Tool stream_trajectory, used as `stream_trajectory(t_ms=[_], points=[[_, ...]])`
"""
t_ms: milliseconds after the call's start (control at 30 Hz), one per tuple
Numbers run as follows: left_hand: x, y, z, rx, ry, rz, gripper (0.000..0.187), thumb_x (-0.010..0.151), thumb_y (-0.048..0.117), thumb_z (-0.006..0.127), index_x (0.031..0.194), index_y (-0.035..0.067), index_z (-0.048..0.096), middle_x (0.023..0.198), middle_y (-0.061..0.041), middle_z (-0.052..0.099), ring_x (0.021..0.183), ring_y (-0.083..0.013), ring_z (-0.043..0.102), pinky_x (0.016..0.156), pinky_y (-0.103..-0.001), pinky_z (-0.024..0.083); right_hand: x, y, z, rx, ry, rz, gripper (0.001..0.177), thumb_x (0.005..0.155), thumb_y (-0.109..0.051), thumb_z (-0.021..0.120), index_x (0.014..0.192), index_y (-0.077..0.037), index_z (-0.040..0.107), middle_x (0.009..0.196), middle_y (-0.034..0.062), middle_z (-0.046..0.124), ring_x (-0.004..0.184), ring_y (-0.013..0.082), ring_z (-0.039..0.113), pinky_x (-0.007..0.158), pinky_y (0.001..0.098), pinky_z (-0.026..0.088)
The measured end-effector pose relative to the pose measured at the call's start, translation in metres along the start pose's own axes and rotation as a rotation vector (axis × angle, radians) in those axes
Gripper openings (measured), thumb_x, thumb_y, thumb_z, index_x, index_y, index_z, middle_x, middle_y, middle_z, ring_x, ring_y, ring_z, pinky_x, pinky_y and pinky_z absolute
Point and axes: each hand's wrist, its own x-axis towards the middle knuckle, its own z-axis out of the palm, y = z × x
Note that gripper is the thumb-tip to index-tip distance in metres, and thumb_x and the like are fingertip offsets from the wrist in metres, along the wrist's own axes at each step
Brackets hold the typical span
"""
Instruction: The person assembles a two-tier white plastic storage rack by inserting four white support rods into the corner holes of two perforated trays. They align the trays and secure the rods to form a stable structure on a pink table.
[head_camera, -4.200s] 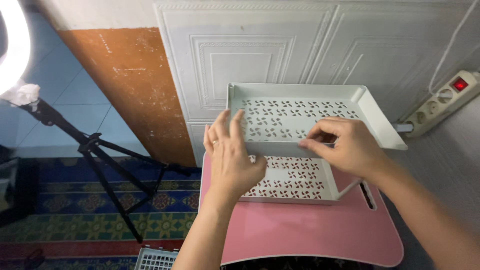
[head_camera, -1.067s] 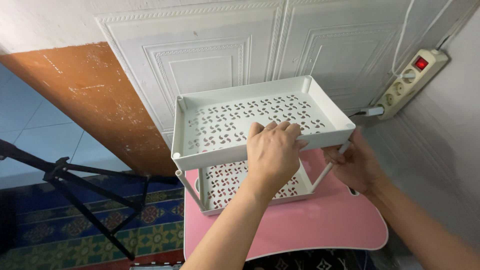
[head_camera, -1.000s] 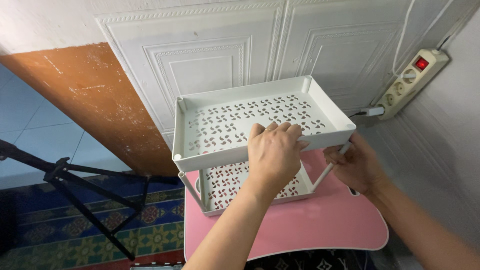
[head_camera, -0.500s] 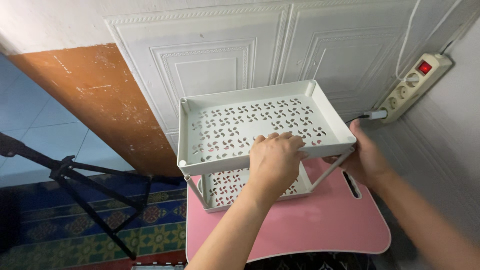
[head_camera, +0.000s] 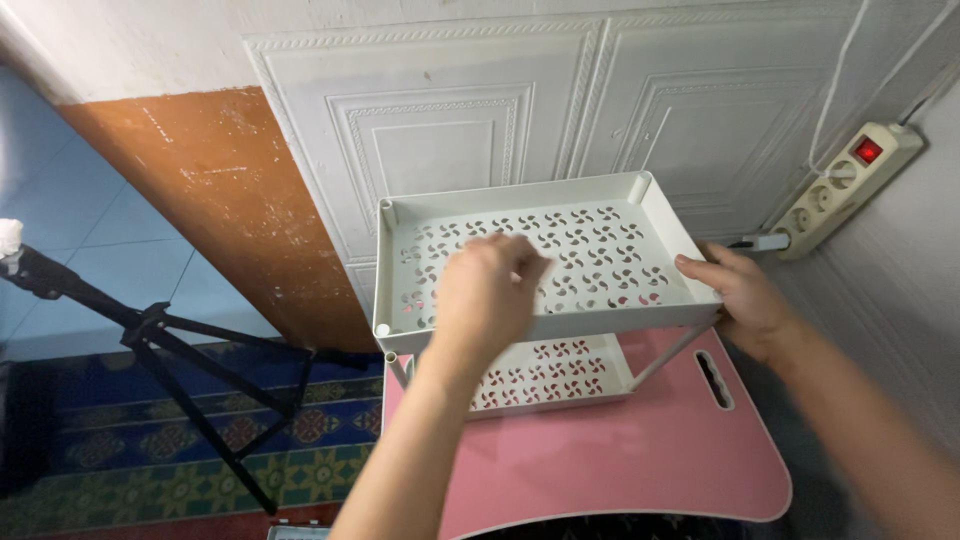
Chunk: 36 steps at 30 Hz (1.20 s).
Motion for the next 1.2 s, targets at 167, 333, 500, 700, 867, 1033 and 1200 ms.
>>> stream_trajectory(t_ms=[167, 333, 500, 700, 867, 1033, 1200], points=[[0.004, -0.046, -0.030, 0.203, 0.277, -0.042, 0.015, 0.084, 0.018, 0.077, 0.092, 0.006, 0.077, 0.100, -0.014, 0.073, 0.095, -0.0309, 0.067, 0.084, -0.042, 0.053, 0.002, 0.001, 0.003, -0.011, 0.043, 0.006, 0.055, 0.093, -0.022, 0.059, 0.143, -0.001, 0.055, 0.117, 0.0154, 0.069, 0.102, 0.0256, 0.067, 0.080, 0.0419, 0.053], [-0.008, -0.089, -0.039, 0.319, 0.382, -0.220, 0.043, 0.080, 0.021, 0.080, 0.115, 0.002, 0.066, 0.111, -0.023, 0.066, 0.104, -0.0409, 0.062, 0.088, -0.048, 0.050, 0.004, 0.001, 0.007, 0.028, 0.022, -0.007, 0.057, 0.091, -0.020, 0.059, 0.144, -0.002, 0.054, 0.119, 0.0141, 0.068, 0.103, 0.0236, 0.067, 0.078, 0.0405, 0.053], [-0.019, -0.131, -0.027, 0.135, 0.233, -0.568, 0.059, 0.085, 0.030, 0.078, 0.128, -0.001, 0.053, 0.121, -0.028, 0.060, 0.110, -0.0456, 0.060, 0.090, -0.050, 0.049, 0.006, 0.002, 0.008, -0.005, 0.058, 0.018, 0.058, 0.090, -0.021, 0.059, 0.145, -0.004, 0.054, 0.119, 0.0136, 0.067, 0.101, 0.0231, 0.066, 0.075, 0.0419, 0.053], [-0.023, -0.146, -0.019, -0.164, 0.070, -0.792, 0.038, 0.095, 0.030, 0.060, 0.122, 0.003, 0.059, 0.111, -0.021, 0.072, 0.103, -0.0351, 0.072, 0.090, -0.043, 0.055, 0.008, 0.008, 0.002, -0.129, 0.052, -0.021, 0.060, 0.091, -0.025, 0.061, 0.143, 0.005, 0.052, 0.113, 0.0231, 0.068, 0.093, 0.0285, 0.069, 0.070, 0.0442, 0.054], [-0.026, -0.139, -0.025, -0.173, 0.021, -0.827, 0.037, 0.099, 0.033, 0.051, 0.121, 0.005, 0.060, 0.106, -0.019, 0.074, 0.099, -0.0342, 0.073, 0.087, -0.044, 0.056, 0.015, 0.005, -0.006, -0.482, 0.113, -0.093, 0.049, 0.093, -0.030, 0.067, 0.130, 0.003, 0.068, 0.113, 0.0242, 0.073, 0.096, 0.0284, 0.070, 0.077, 0.0429, 0.054], [-0.032, -0.131, -0.029, -0.149, 0.001, -0.851, 0.036, 0.099, 0.034, 0.051, 0.121, 0.006, 0.056, 0.106, -0.020, 0.074, 0.102, -0.0357, 0.072, 0.091, -0.045, 0.053, 0.014, -0.014, 0.001, -1.043, 0.235, -0.270, 0.054, 0.085, -0.037, 0.077, 0.132, -0.011, 0.070, 0.118, 0.0226, 0.074, 0.102, 0.0334, 0.072, 0.087, 0.0471, 0.057], [-0.043, -0.122, -0.029, -0.150, 0.012, -0.850, 0.035, 0.100, 0.034, 0.052, 0.121, 0.006, 0.052, 0.110, -0.024, 0.071, 0.106, -0.0399, 0.069, 0.093, -0.047, 0.052, 0.005, -0.040, 0.040, -1.245, 0.295, -0.846, 0.053, 0.083, -0.033, 0.083, 0.128, -0.007, 0.073, 0.126, 0.0236, 0.066, 0.117, 0.0431, 0.062, 0.087, 0.0515, 0.050]])
